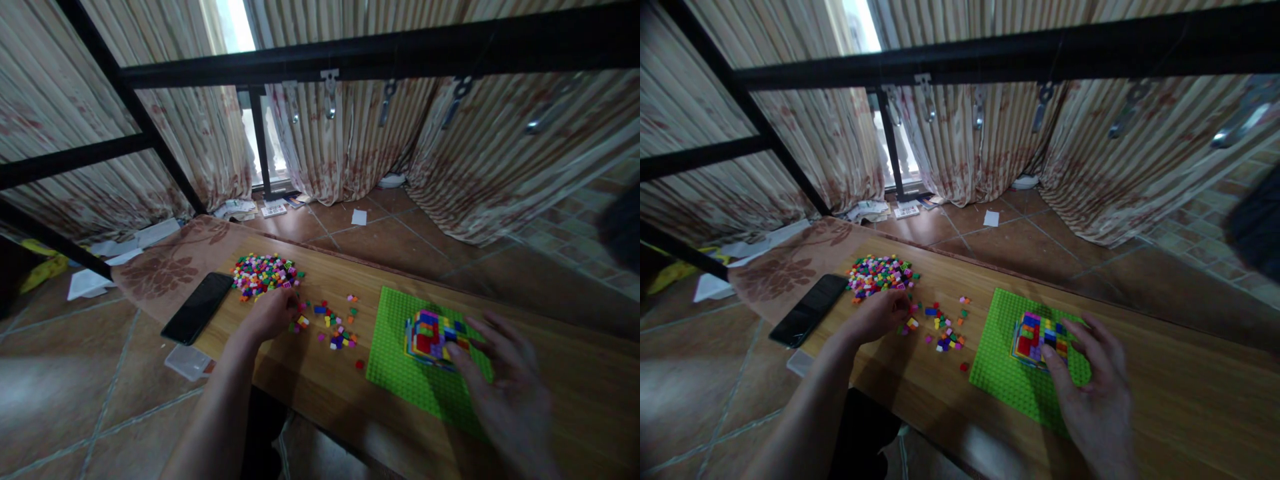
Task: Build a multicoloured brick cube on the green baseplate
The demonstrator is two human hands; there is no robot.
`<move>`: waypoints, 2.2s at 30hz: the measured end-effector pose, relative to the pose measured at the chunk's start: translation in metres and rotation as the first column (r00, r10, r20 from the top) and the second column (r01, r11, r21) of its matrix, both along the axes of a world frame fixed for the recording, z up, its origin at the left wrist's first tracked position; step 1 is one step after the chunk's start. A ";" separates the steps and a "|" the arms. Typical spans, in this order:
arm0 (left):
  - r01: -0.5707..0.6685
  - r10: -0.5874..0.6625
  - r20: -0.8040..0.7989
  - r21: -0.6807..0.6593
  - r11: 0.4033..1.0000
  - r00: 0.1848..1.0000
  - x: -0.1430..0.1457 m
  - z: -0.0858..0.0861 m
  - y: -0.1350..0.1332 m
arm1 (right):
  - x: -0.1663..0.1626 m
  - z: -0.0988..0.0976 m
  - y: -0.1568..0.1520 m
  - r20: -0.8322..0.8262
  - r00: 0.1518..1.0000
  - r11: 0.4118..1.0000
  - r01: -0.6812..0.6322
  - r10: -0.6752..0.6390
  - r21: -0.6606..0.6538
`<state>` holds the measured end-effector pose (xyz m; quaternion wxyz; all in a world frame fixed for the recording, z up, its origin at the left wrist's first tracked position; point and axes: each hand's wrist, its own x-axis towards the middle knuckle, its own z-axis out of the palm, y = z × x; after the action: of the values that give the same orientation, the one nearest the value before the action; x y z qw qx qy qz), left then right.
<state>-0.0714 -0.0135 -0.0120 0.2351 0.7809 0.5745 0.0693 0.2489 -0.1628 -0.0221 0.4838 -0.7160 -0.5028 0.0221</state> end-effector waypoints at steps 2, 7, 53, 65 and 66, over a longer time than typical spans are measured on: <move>-0.032 0.032 -0.010 0.016 0.999 0.999 0.001 0.002 -0.001 | 0.001 0.000 0.000 -0.004 1.000 1.000 0.020 -0.020 0.009; -0.027 0.032 0.254 -0.025 0.999 0.967 0.006 0.015 -0.004 | -0.006 0.004 -0.001 -0.049 0.997 0.993 0.066 -0.061 0.099; 0.332 0.423 0.832 -0.537 0.775 0.359 0.111 0.008 -0.049 | -0.106 -0.029 0.019 -0.166 0.932 0.931 -0.343 0.321 -0.126; 0.330 0.134 0.884 -0.303 0.894 0.448 0.116 0.001 -0.054 | -0.099 -0.008 0.012 -0.606 0.779 0.984 -0.177 0.158 0.029; 0.343 0.091 0.886 -0.269 0.900 0.455 0.117 0.002 -0.057 | -0.098 -0.007 0.011 -0.637 0.758 0.989 -0.145 0.139 0.044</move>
<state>0.0455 -0.0709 -0.0101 0.6606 0.6041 0.3087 0.3216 0.1506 -0.1517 -0.0288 0.6197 -0.6277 -0.3613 0.3023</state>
